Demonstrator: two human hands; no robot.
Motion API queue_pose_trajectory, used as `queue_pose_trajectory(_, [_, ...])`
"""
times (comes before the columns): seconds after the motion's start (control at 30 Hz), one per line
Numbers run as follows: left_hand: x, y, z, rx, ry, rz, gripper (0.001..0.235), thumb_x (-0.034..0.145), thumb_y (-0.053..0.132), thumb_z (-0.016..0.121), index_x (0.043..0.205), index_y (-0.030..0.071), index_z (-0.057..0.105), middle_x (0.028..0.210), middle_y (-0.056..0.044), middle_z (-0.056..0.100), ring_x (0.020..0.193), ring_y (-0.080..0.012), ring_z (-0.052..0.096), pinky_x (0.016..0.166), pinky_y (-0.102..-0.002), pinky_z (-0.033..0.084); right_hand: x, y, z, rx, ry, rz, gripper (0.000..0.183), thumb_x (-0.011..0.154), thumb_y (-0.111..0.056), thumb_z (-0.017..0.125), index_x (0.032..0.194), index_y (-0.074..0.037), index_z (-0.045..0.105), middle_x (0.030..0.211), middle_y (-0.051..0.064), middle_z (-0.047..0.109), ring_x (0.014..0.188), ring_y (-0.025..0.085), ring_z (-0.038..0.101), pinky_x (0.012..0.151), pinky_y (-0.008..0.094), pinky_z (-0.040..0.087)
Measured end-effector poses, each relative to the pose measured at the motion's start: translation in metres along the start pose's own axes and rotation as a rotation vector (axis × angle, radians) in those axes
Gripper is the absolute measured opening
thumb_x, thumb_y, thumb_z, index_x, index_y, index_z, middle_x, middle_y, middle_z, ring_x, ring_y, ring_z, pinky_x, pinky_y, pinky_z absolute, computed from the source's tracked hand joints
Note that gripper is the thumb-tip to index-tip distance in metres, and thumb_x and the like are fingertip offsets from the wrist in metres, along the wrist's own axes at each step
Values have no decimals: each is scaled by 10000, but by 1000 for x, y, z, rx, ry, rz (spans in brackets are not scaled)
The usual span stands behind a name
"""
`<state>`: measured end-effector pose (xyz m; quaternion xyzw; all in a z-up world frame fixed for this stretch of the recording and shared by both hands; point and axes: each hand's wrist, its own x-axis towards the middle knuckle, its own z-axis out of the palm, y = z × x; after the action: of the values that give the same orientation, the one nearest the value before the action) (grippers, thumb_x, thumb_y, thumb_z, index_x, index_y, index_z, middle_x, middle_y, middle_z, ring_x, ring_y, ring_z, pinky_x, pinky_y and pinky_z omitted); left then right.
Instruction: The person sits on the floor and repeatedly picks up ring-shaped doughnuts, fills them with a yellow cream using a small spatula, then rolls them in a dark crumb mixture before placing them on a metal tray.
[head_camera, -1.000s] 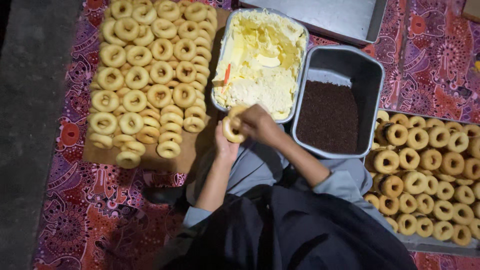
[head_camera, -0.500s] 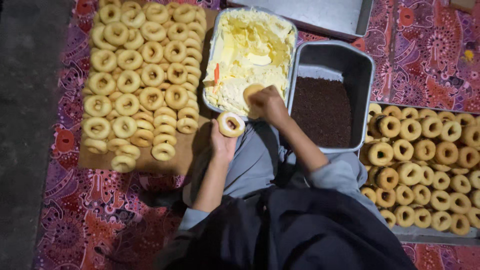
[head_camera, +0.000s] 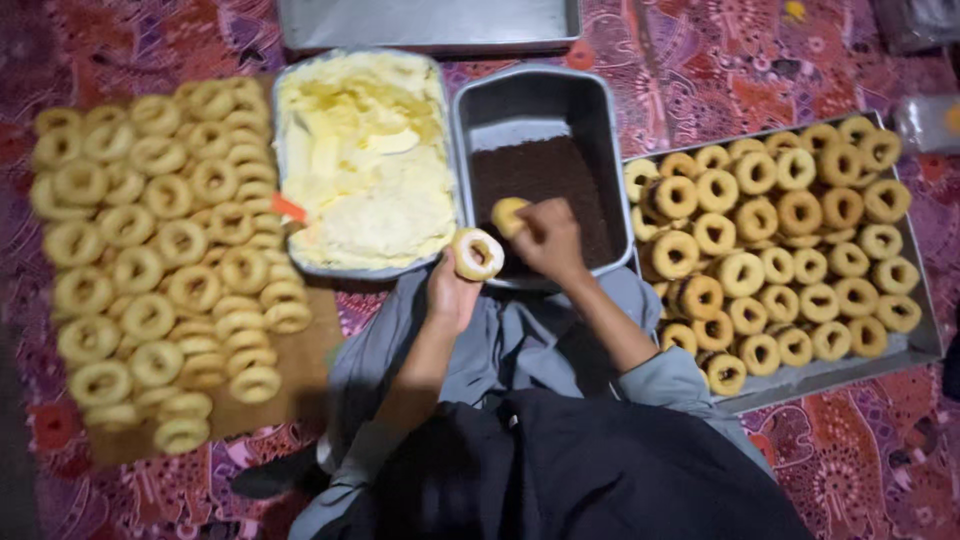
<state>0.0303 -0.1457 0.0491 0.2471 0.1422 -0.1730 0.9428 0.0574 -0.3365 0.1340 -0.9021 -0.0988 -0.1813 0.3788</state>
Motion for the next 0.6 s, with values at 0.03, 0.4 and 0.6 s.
queue_pose_trajectory(0.03, [6, -10, 10, 19, 18, -31, 487, 1075, 369, 489, 1402, 12, 538, 1462, -175, 521, 1384, -315, 495, 1187, -509, 399, -5, 22, -10, -153, 85, 104, 194, 780, -68, 784, 970, -47, 749, 911, 140, 715, 939, 337, 649, 894, 423, 519])
queue_pose_trajectory(0.4, [90, -61, 55, 1533, -43, 612, 462, 1072, 344, 414, 1328, -17, 546, 1418, -232, 556, 1327, -370, 552, 1156, -515, 419, -50, 102, -16, 914, 366, 801, 215, 899, -50, 605, 1076, -38, 726, 974, 80, 710, 869, 201, 649, 791, 313, 528])
queue_pose_trajectory(0.6, [85, -80, 35, -89, -7, -237, 530, 1094, 365, 320, 1435, -18, 454, 1471, -218, 513, 1351, -358, 521, 1165, -539, 382, -34, 40, -39, -78, 227, -122, 281, 878, -47, 717, 1147, -118, 679, 1094, 84, 698, 1083, 285, 647, 981, 392, 550])
